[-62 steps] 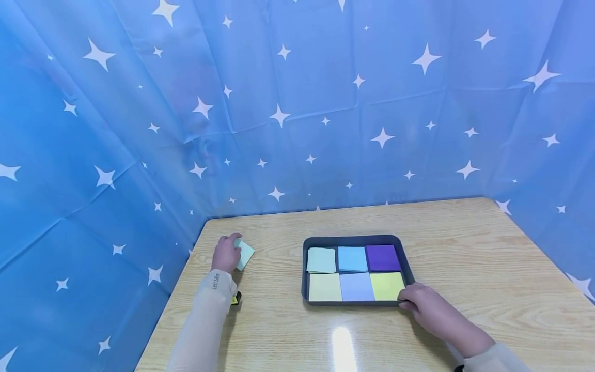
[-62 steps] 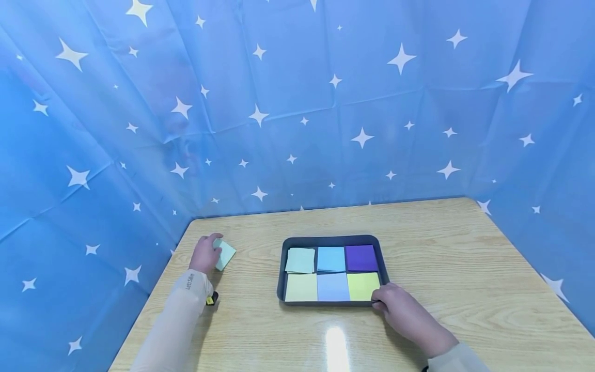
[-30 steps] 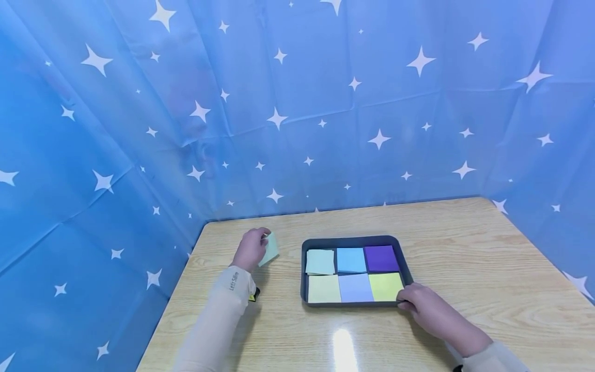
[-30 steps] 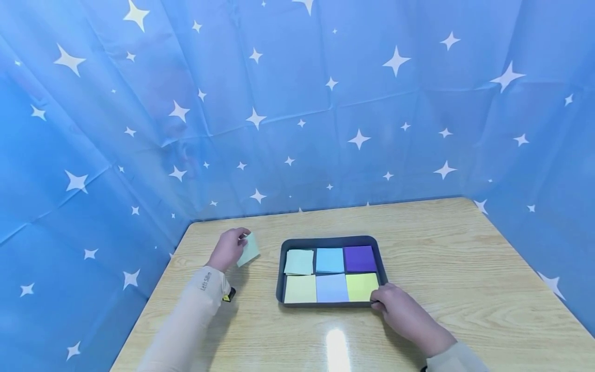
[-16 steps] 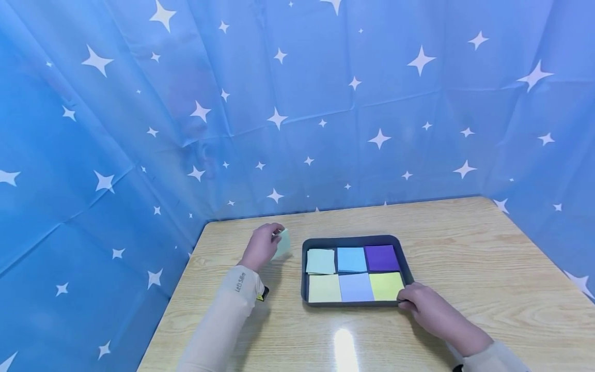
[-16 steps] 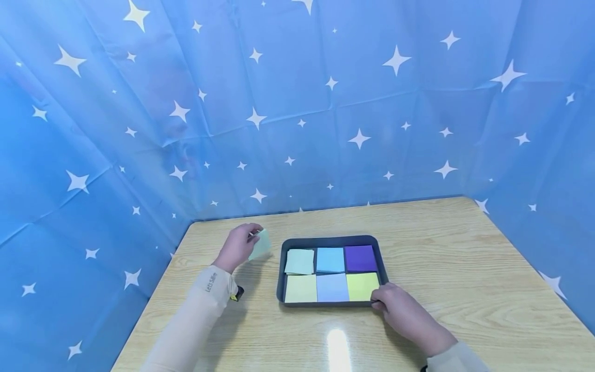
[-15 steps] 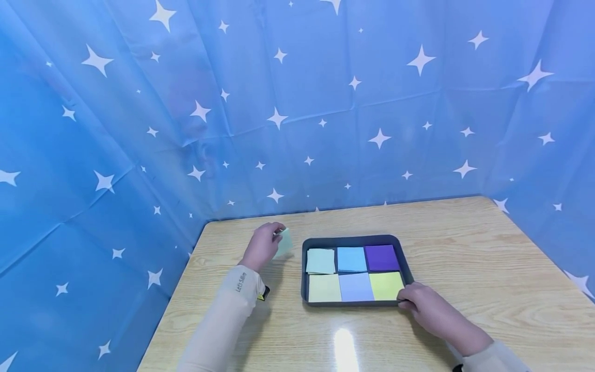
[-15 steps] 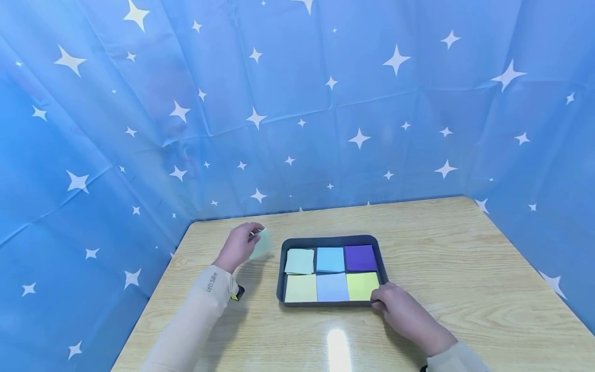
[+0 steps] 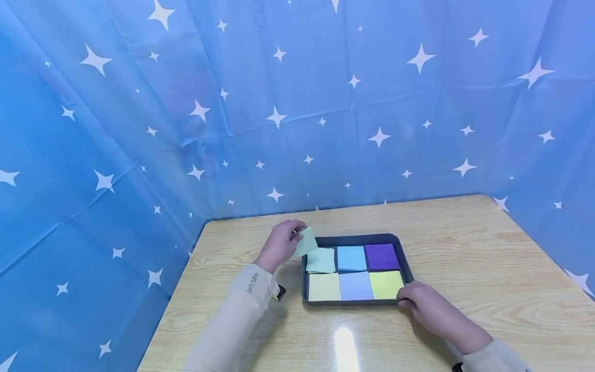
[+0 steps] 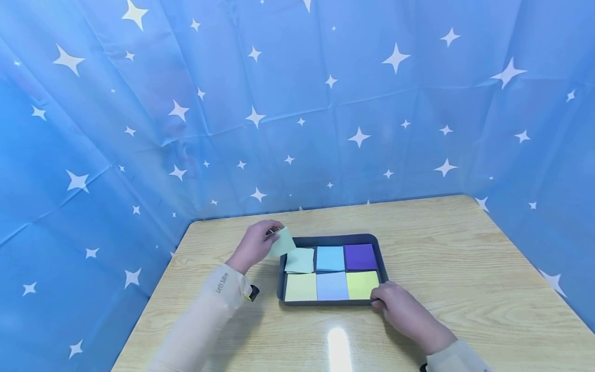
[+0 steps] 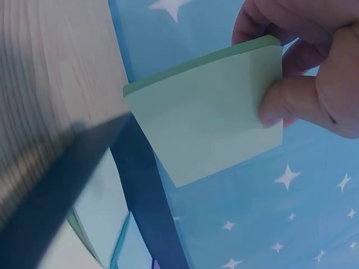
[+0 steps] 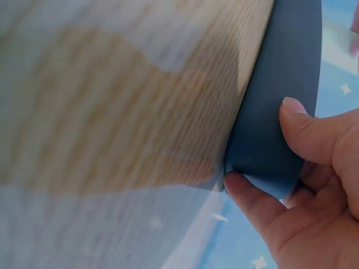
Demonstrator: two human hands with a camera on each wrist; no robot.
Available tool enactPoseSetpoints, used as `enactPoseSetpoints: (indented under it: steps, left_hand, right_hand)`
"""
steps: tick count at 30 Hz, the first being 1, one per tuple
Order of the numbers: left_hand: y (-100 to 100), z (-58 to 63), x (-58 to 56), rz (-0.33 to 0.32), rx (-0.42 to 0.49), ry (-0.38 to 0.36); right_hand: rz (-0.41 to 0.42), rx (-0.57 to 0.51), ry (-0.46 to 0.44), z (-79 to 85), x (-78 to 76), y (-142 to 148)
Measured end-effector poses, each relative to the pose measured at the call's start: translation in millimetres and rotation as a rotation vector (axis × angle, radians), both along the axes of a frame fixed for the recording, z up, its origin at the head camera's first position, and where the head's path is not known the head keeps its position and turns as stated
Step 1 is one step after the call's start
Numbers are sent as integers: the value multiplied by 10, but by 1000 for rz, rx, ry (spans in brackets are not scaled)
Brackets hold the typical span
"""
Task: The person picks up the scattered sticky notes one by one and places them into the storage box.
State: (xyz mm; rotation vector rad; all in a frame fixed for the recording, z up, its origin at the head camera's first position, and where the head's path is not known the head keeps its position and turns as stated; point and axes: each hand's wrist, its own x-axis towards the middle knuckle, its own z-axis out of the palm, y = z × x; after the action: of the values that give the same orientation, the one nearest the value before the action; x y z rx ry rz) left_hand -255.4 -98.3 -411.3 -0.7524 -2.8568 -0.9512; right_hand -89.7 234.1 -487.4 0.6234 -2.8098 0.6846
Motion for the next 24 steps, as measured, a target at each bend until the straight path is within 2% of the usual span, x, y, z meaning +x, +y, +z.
enactPoseSetpoints:
  steps: [10,18,24]
  left_hand:
    - [235,-85,47,-66,-64,-20]
    - [351,-128,70,-123,-114,-65]
    - [402,-192,62,-162,-113,-116]
  right_hand:
    - [-4,1,-34,9,5,3]
    - [-11,6,-18,-9,-3,14]
    - [-16,7,-29,-5,-2,6]
